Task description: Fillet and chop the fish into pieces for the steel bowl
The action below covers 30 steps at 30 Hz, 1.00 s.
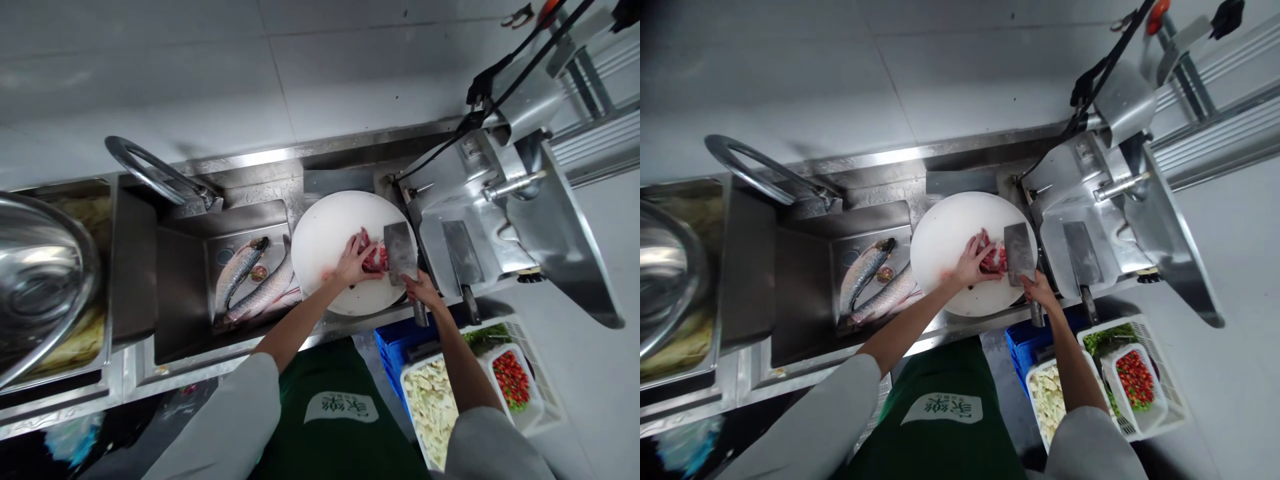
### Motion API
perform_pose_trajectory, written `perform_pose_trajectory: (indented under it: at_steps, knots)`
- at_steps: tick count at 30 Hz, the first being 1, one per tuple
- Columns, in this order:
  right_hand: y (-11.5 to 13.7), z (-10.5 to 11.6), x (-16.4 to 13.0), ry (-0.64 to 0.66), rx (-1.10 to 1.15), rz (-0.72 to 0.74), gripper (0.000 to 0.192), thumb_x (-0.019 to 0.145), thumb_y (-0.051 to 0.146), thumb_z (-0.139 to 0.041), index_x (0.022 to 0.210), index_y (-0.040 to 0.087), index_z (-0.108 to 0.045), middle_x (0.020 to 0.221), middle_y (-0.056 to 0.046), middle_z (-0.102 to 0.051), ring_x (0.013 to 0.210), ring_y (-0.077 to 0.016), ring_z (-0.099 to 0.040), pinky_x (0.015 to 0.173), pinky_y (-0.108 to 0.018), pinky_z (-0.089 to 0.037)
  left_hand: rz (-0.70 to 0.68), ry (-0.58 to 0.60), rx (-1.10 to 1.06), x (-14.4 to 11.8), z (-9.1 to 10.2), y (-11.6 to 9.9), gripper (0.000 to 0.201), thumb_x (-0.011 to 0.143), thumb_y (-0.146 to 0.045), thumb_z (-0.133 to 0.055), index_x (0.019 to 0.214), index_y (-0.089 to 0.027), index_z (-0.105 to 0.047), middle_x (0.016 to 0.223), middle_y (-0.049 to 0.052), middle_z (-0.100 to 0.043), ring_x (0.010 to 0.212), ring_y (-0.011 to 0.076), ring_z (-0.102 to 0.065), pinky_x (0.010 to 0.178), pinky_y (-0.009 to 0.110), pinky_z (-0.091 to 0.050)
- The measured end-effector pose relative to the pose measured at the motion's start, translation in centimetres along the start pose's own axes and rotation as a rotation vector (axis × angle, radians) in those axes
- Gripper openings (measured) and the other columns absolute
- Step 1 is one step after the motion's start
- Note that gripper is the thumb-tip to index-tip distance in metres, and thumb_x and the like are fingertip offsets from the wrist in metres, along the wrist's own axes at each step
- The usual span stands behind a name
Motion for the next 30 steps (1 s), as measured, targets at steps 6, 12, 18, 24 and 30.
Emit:
perform_pose_trajectory:
  at_steps: [6,12,18,24,30]
  knots:
    - [0.4,-3.5,0.7,0.054,-0.014,0.036,0.055,0.067,0.064,-0.079,0.088,0.028,-0.043,0.042,0.016,-0.035,0.034,-0.009,-0.034,0.035,-0.024,-0.034,-0.017,-0.048,-0.014,0.4,-1.6,-1.9,0.09,0.074,-0.058,-0.088,0.151,-0.024,-0.057,0.174,0.018,-0.019,0.157,0.0532,-0.017,0.123,0.073,-0.028]
    - [0.5,-7.4,-0.5,0.07,0.004,0.062,0.057,0.069,0.068,-0.076,0.086,0.029,-0.039,0.042,0.016,-0.036,0.033,-0.0089,-0.035,0.032,-0.022,-0.035,-0.022,-0.126,-0.099,-0.3,-1.2,-2.7,0.06,0.091,-0.04,-0.074,0.146,-0.019,-0.06,0.174,0.018,-0.02,0.159,0.0401,-0.027,0.127,0.058,-0.036]
    - [1.5,-11.5,-2.4,0.112,-0.014,0.113,0.055,0.074,0.073,-0.069,0.087,0.029,-0.039,0.044,0.013,-0.039,0.032,-0.0114,-0.038,0.03,-0.025,-0.036,0.01,-0.177,-0.106,-2.6,3.1,-2.9,0.05,0.097,-0.037,-0.066,0.144,-0.02,-0.061,0.173,0.014,-0.024,0.158,0.0325,-0.034,0.128,0.05,-0.039]
    - [7.6,-24.8,-5.3,0.377,-0.078,0.253,0.055,0.08,0.076,-0.066,0.1,0.028,-0.047,0.044,0.013,-0.037,0.031,-0.0128,-0.039,0.03,-0.026,-0.036,0.081,-0.357,0.075,-8.5,18.9,-0.8,0.051,0.095,-0.04,-0.068,0.143,-0.022,-0.062,0.172,0.014,-0.028,0.155,0.0335,-0.038,0.126,0.05,-0.041]
    - [17.1,-51.4,-14.5,0.819,-0.287,0.564,0.031,0.097,0.056,-0.057,0.098,0.025,-0.052,0.051,0.009,-0.047,0.034,-0.0127,-0.048,0.035,-0.024,-0.037,0.337,-0.79,0.389,-25.3,44.4,4.3,0.053,0.094,-0.051,-0.067,0.136,-0.018,-0.068,0.165,0.016,-0.042,0.151,0.0324,-0.044,0.124,0.047,-0.04]
Point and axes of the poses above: each hand's wrist, its own x-axis towards the middle knuckle, its own z-axis out of the back of the hand, y = z × x, the point moved 10 cm from there along x, towards the middle knuckle
